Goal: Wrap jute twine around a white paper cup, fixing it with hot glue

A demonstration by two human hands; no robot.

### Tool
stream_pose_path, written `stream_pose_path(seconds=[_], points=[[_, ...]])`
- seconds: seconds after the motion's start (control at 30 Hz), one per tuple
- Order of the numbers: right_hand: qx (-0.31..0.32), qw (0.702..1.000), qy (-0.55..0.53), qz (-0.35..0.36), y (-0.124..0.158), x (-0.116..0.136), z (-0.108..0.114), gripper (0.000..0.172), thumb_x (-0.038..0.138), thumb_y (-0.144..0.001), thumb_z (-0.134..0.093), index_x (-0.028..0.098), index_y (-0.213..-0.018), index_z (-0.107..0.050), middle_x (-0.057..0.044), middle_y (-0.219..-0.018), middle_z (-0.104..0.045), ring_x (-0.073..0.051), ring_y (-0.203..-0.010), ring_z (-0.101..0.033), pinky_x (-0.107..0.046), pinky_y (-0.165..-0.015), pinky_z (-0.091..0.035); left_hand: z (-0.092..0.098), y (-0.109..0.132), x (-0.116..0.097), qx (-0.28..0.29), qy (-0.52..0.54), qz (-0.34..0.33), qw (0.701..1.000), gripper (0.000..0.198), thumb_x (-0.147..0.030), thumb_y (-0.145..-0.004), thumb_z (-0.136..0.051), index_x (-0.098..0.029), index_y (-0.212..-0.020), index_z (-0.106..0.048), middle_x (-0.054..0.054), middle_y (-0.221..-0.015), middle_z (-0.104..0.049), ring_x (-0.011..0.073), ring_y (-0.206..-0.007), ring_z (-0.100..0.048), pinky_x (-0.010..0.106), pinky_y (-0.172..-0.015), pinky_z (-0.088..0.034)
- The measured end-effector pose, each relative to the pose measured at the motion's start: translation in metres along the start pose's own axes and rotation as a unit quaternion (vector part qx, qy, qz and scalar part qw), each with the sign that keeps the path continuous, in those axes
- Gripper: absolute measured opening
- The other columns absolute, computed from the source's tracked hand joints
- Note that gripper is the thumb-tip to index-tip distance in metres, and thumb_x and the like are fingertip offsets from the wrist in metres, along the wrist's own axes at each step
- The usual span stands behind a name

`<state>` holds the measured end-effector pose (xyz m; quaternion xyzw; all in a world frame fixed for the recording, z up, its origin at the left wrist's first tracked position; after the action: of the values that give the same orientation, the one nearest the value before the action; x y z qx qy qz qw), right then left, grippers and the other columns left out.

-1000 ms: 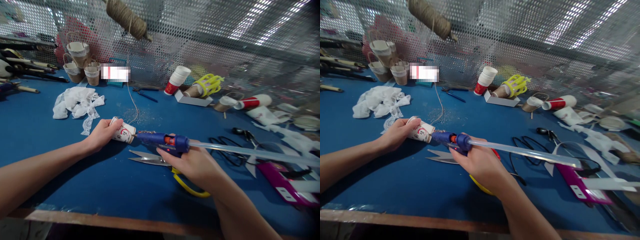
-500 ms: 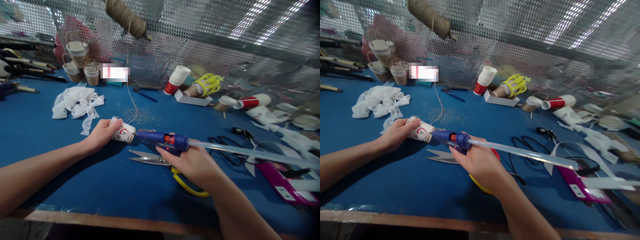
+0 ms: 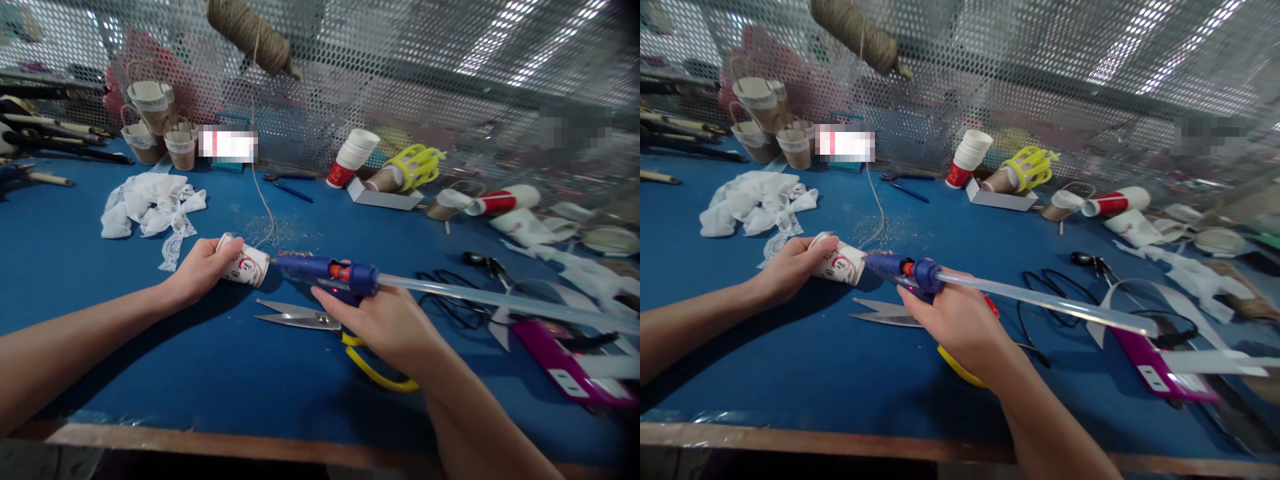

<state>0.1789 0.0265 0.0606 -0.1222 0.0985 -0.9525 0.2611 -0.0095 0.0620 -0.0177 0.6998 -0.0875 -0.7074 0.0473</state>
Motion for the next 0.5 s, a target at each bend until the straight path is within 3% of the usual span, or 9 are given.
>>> stream_pose_path(seconds=[0.17, 0.4, 0.5], points=[[0.022, 0.993, -0.074, -0.087, 0.004, -0.010, -0.001, 0.024, 0.033, -0.074, -0.051, 0.019, -0.054, -0.054, 0.002, -0.043, -0.048, -0.012, -0.039, -0.043, -0.024, -0.039, -0.036, 0.000, 0.000, 0.000, 0.009, 0.002, -0.010, 1.000, 0.031, -0.041, -0.073, -0.053, -0.013, -0.063, -0.063, 0.003, -0.059, -0.066, 0.0116, -0.052, -0.056, 0.021, -0.054, -0.043], [0.048, 0.974, -0.191, -0.114, 0.007, -0.015, 0.007, 0.028, 0.036, -0.075, -0.052, 0.022, -0.050, -0.049, 0.005, -0.039, -0.047, -0.010, -0.035, -0.044, -0.021, -0.035, -0.038, 0.003, 0.003, -0.006, 0.018, 0.020, -0.048, 0.999, 0.033, -0.043, -0.074, -0.053, -0.013, -0.065, -0.063, 0.003, -0.060, -0.066, 0.0107, -0.052, -0.055, 0.020, -0.053, -0.042], [0.029, 0.981, -0.174, -0.085, 0.006, -0.013, 0.013, 0.028, 0.035, -0.075, -0.053, 0.023, -0.049, -0.052, 0.006, -0.037, -0.047, -0.010, -0.033, -0.044, -0.021, -0.036, -0.038, 0.002, 0.006, -0.008, 0.020, 0.010, -0.051, 0.998, 0.034, -0.043, -0.075, -0.052, -0.012, -0.066, -0.063, 0.002, -0.060, -0.066, 0.0099, -0.050, -0.053, 0.019, -0.050, -0.041]])
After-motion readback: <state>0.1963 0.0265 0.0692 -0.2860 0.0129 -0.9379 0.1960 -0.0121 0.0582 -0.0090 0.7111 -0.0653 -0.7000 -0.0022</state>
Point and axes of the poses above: each hand's wrist, its own y-axis away from the middle knuckle, its own z-axis out of the back of the hand, x = y × z, the point moved 6 cm from there along -y, towards the middle knuckle
